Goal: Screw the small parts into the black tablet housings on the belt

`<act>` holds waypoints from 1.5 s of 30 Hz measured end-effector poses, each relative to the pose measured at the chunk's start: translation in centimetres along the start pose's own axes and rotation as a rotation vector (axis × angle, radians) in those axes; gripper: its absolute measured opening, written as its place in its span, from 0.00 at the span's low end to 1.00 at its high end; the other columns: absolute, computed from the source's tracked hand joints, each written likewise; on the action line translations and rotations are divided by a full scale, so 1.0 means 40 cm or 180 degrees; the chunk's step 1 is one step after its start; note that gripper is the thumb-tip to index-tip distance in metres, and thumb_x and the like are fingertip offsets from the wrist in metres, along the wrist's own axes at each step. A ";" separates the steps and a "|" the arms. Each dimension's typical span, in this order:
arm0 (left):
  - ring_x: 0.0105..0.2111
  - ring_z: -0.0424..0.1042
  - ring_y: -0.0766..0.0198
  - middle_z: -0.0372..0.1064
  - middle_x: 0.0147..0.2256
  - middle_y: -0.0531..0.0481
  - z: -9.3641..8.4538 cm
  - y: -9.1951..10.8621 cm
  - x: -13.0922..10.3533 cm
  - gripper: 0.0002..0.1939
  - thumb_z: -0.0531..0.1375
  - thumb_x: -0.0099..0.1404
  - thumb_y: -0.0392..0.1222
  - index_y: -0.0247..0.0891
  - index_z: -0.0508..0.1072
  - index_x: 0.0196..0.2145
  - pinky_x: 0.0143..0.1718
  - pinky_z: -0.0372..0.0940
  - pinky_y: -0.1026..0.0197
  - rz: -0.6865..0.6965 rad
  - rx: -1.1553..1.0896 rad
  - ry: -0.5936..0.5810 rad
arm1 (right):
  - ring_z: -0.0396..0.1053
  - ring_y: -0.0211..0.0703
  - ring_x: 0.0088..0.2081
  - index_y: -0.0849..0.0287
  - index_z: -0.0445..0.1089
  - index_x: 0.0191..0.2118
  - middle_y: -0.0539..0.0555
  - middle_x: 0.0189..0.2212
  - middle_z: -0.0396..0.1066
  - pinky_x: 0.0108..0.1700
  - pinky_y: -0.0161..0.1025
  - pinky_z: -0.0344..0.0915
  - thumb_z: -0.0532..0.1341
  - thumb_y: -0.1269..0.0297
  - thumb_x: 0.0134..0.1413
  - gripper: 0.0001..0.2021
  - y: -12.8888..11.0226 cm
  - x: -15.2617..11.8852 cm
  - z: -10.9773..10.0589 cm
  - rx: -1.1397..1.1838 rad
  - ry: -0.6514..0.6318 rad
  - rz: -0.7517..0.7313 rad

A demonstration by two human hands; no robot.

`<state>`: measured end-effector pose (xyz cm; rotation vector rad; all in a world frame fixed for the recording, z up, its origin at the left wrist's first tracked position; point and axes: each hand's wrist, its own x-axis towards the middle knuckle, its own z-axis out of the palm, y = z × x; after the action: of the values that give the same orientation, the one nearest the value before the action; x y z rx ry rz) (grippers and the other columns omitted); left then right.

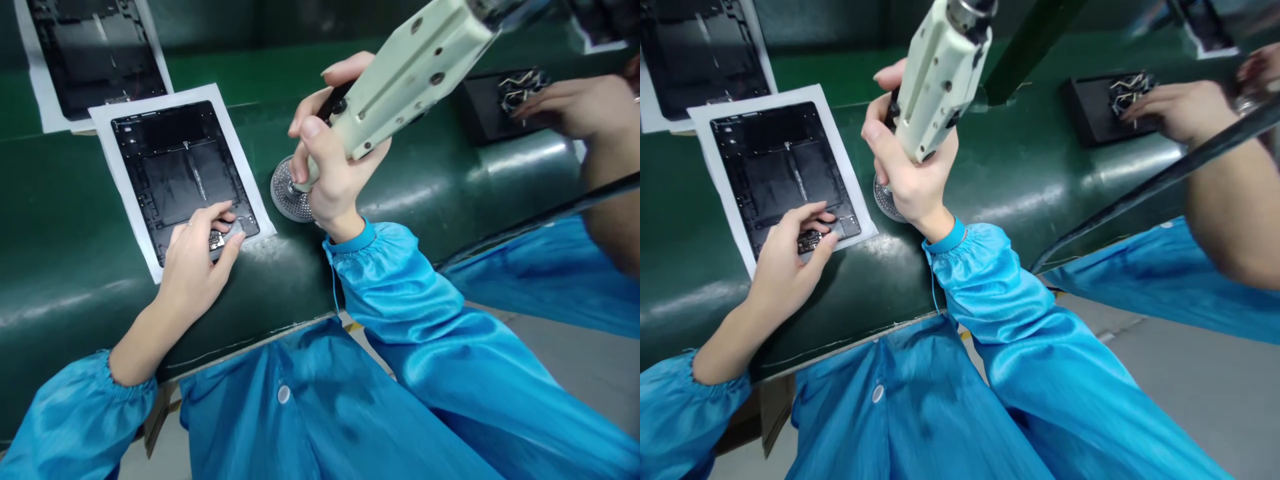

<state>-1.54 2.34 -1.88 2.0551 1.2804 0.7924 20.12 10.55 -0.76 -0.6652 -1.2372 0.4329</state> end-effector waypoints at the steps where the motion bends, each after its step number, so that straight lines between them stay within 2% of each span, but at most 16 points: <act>1: 0.53 0.81 0.51 0.79 0.56 0.43 -0.001 0.001 0.000 0.23 0.63 0.78 0.43 0.40 0.69 0.67 0.61 0.67 0.43 0.0001 0.0013 -0.0012 | 0.49 0.23 0.16 0.50 0.65 0.53 0.42 0.32 0.65 0.15 0.28 0.51 0.64 0.29 0.68 0.28 -0.001 0.000 0.003 0.0037 0.0011 -0.0019; 7: 0.53 0.81 0.52 0.80 0.57 0.43 -0.002 0.006 0.000 0.21 0.62 0.80 0.43 0.40 0.69 0.67 0.62 0.66 0.44 -0.0016 0.0051 -0.0035 | 0.48 0.23 0.16 0.50 0.65 0.53 0.41 0.31 0.67 0.14 0.29 0.48 0.63 0.28 0.68 0.29 0.016 0.004 0.000 -0.0046 0.0125 -0.0151; 10: 0.54 0.81 0.52 0.80 0.57 0.43 -0.003 0.010 0.000 0.21 0.61 0.80 0.43 0.39 0.69 0.66 0.61 0.66 0.44 -0.0015 0.0067 -0.0033 | 0.47 0.24 0.16 0.49 0.64 0.54 0.42 0.33 0.68 0.13 0.30 0.47 0.60 0.26 0.69 0.30 0.029 0.002 -0.006 -0.0288 0.0068 -0.0137; 13: 0.53 0.81 0.52 0.80 0.57 0.43 -0.003 0.013 0.000 0.20 0.61 0.80 0.43 0.40 0.69 0.66 0.61 0.67 0.45 -0.0021 0.0058 -0.0039 | 0.47 0.24 0.16 0.48 0.63 0.55 0.43 0.33 0.67 0.13 0.31 0.47 0.60 0.29 0.71 0.27 0.036 -0.002 -0.009 -0.0275 -0.0017 -0.0202; 18: 0.53 0.81 0.52 0.80 0.57 0.44 -0.001 0.014 -0.001 0.20 0.61 0.80 0.44 0.40 0.69 0.66 0.61 0.66 0.46 -0.0046 0.0065 -0.0076 | 0.46 0.25 0.17 0.49 0.65 0.52 0.42 0.30 0.62 0.14 0.31 0.45 0.62 0.27 0.68 0.29 0.031 -0.006 0.002 -0.0125 0.0078 -0.0104; 23: 0.53 0.81 0.53 0.80 0.56 0.44 0.000 0.015 0.000 0.20 0.61 0.80 0.44 0.39 0.70 0.66 0.60 0.65 0.45 -0.0054 0.0034 -0.0085 | 0.47 0.24 0.17 0.48 0.64 0.54 0.43 0.32 0.66 0.14 0.30 0.47 0.61 0.24 0.66 0.32 0.019 0.001 0.005 -0.0212 0.0148 -0.0004; 27: 0.52 0.81 0.53 0.80 0.56 0.44 0.001 0.020 0.001 0.19 0.60 0.80 0.43 0.38 0.70 0.65 0.59 0.66 0.45 -0.0067 -0.0011 -0.0061 | 0.53 0.24 0.18 0.45 0.67 0.55 0.44 0.35 0.70 0.13 0.28 0.47 0.67 0.30 0.66 0.28 0.009 0.013 -0.008 0.0053 0.0187 -0.0228; 30: 0.52 0.81 0.54 0.80 0.57 0.44 0.003 0.022 0.000 0.20 0.60 0.80 0.43 0.39 0.69 0.66 0.60 0.66 0.45 -0.0095 -0.0048 -0.0075 | 0.53 0.25 0.18 0.42 0.68 0.55 0.44 0.37 0.71 0.12 0.28 0.48 0.68 0.34 0.67 0.23 -0.004 0.010 -0.008 0.0133 0.0049 -0.0203; 33: 0.51 0.81 0.55 0.78 0.58 0.43 0.006 0.024 -0.001 0.22 0.59 0.80 0.45 0.39 0.67 0.68 0.62 0.67 0.45 -0.0126 -0.0138 -0.0029 | 0.51 0.26 0.18 0.42 0.68 0.55 0.44 0.37 0.71 0.12 0.31 0.46 0.69 0.36 0.69 0.22 -0.020 -0.007 0.012 0.0229 -0.0124 -0.0136; 36: 0.49 0.80 0.55 0.77 0.59 0.43 0.009 0.028 -0.001 0.25 0.59 0.80 0.46 0.40 0.64 0.69 0.60 0.71 0.46 -0.0210 -0.0282 0.0000 | 0.50 0.27 0.17 0.43 0.67 0.55 0.44 0.36 0.70 0.13 0.33 0.44 0.67 0.37 0.70 0.21 -0.038 -0.031 0.048 0.0275 -0.0093 -0.0057; 39: 0.50 0.79 0.55 0.77 0.59 0.43 0.010 0.033 0.001 0.26 0.58 0.80 0.48 0.42 0.63 0.70 0.57 0.74 0.49 -0.0316 -0.0413 -0.0001 | 0.46 0.27 0.16 0.42 0.65 0.55 0.43 0.33 0.65 0.14 0.34 0.44 0.62 0.32 0.72 0.22 -0.060 -0.053 0.083 0.0045 -0.0127 0.0160; 42: 0.50 0.79 0.54 0.76 0.59 0.42 0.011 0.035 0.000 0.25 0.58 0.80 0.48 0.44 0.62 0.71 0.58 0.75 0.47 -0.0328 -0.0492 0.0019 | 0.46 0.30 0.17 0.43 0.63 0.53 0.45 0.32 0.60 0.14 0.37 0.46 0.57 0.24 0.69 0.28 -0.077 -0.068 0.105 -0.0239 -0.0135 0.0330; 45: 0.49 0.80 0.55 0.76 0.59 0.43 0.014 0.036 -0.001 0.24 0.57 0.82 0.48 0.46 0.61 0.71 0.60 0.75 0.45 -0.0335 -0.0673 0.0075 | 0.46 0.30 0.17 0.43 0.63 0.52 0.46 0.32 0.59 0.15 0.38 0.47 0.58 0.24 0.68 0.28 -0.084 -0.079 0.111 -0.0147 -0.0162 0.0446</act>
<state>-0.34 1.71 -1.18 1.8020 1.2494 0.8669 14.79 7.07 0.05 -0.7874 -1.2559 0.5414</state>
